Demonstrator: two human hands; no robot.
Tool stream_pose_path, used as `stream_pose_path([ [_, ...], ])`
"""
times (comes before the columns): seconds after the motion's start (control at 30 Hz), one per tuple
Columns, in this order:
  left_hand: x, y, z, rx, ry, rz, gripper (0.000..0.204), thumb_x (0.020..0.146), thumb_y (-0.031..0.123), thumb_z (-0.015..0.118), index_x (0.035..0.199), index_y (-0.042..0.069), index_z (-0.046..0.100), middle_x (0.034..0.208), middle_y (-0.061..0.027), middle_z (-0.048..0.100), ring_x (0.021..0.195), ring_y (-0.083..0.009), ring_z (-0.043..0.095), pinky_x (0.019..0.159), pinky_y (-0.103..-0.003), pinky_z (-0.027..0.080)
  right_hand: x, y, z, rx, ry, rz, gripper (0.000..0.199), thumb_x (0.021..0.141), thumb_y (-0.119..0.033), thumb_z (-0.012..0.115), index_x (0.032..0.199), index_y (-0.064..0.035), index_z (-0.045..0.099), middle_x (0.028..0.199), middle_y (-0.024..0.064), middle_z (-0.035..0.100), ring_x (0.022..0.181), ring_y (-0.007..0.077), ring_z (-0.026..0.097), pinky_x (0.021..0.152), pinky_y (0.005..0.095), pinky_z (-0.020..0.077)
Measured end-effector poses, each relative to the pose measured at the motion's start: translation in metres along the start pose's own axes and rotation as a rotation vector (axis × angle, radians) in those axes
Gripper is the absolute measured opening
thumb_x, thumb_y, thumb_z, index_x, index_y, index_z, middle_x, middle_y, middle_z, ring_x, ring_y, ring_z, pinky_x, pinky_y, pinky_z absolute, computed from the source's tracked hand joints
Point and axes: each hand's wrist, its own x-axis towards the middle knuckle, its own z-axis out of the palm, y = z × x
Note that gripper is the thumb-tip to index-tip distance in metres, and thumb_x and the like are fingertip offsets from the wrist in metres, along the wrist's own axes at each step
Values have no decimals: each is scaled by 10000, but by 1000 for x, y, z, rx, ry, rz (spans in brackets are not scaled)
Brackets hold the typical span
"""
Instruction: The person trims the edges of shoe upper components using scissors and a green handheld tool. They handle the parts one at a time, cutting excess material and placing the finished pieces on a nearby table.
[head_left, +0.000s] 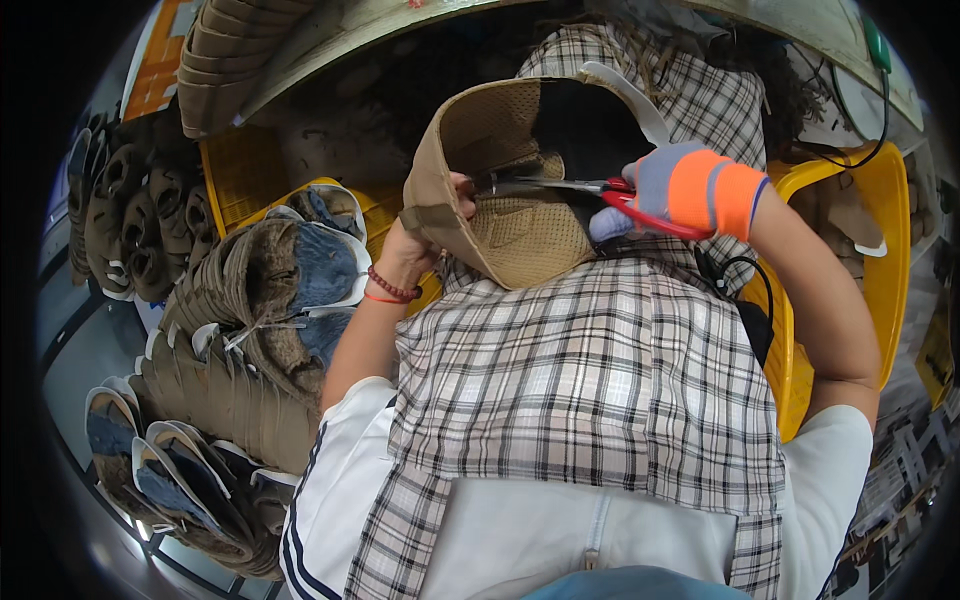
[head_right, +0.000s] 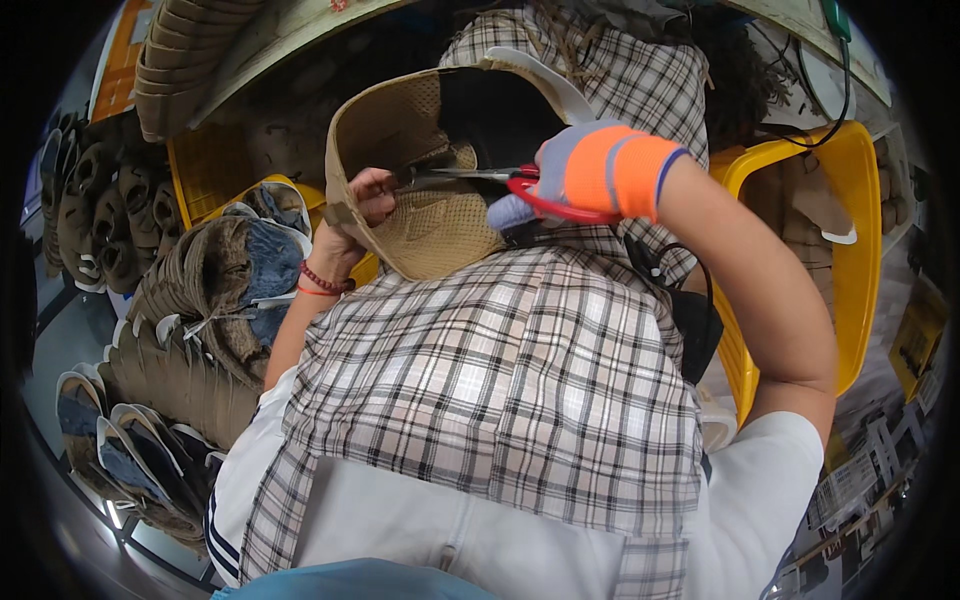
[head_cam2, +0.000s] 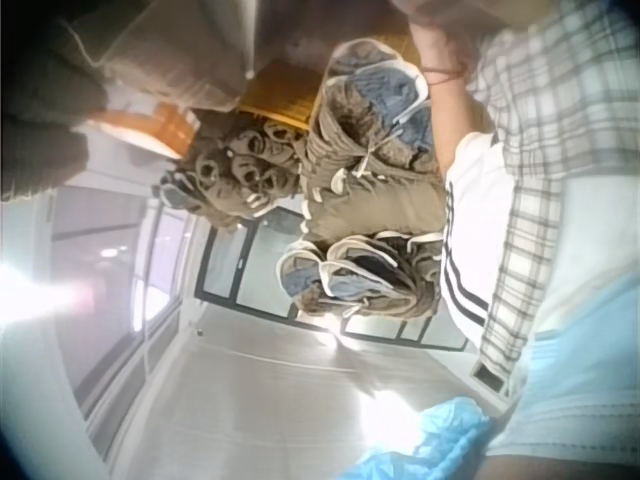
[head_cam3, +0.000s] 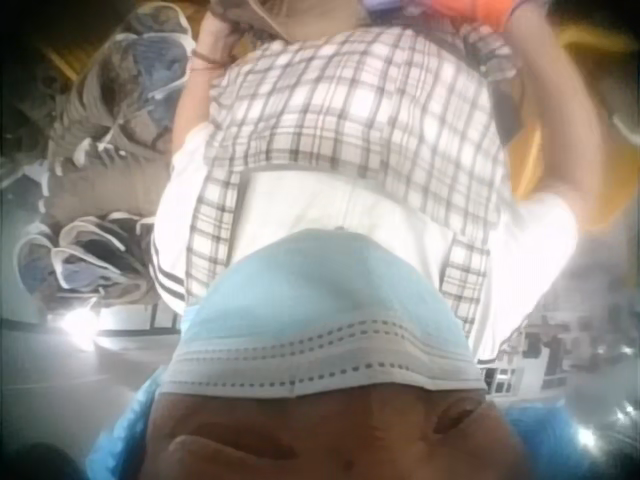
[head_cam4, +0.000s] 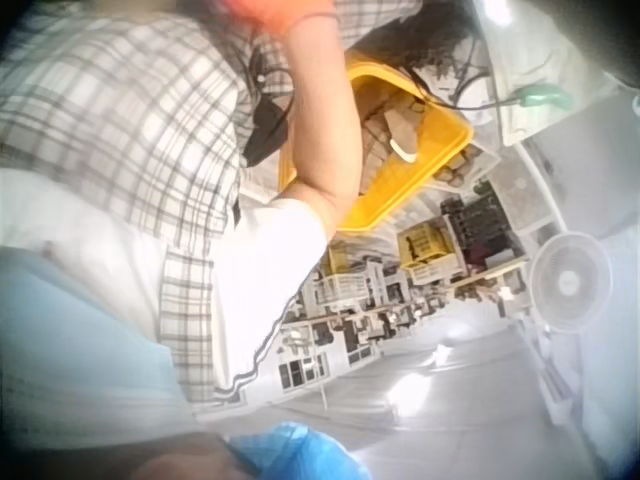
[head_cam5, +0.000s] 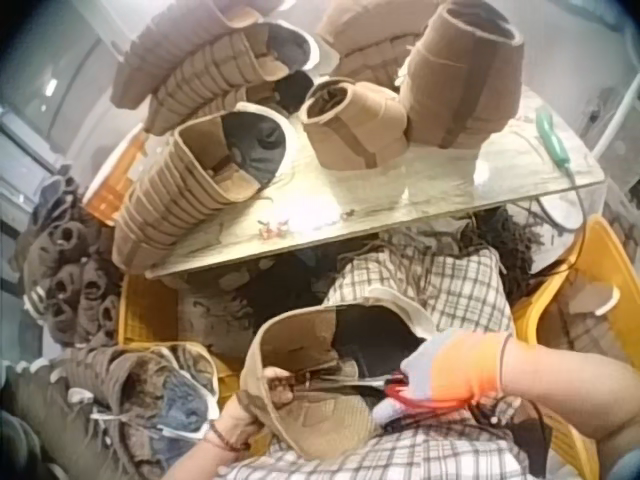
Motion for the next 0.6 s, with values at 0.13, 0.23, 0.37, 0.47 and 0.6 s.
stream_pose_path([
  [0.13,35,-22,-36,-156,59,167,164,899,183,593,1021,73,582,992,-69,613,885,-199,594,806,-344,499,25,35,-2,332,-298,-139,761,803,-753,434,808,-33,678,667,82,644,558,210,626,510,319,490],
  [0.23,48,-23,-46,-216,42,190,152,868,141,660,1008,115,606,999,-37,618,920,-194,578,836,-380,463,27,19,-20,532,-314,33,733,858,-709,389,732,-46,676,614,51,623,482,156,586,431,269,453],
  [0.37,53,-17,-30,11,-26,287,217,858,102,664,1070,113,617,1038,-26,630,944,-186,581,843,-379,460,50,13,-31,448,-396,-56,700,923,-624,345,743,-39,684,599,53,619,456,145,574,436,254,468],
  [0.47,52,-12,-30,-140,-77,258,236,861,86,658,1093,103,617,1074,-23,630,978,-176,578,864,-361,461,57,5,-38,380,-374,-66,574,953,-471,372,742,-40,687,597,55,624,445,152,574,441,267,476],
  [0.6,51,-9,-18,-120,0,280,211,872,68,641,1079,103,618,1059,-14,628,961,-148,572,831,-311,466,60,-3,-44,321,-385,-53,478,936,-344,391,712,-41,684,560,63,610,444,158,588,439,269,479],
])
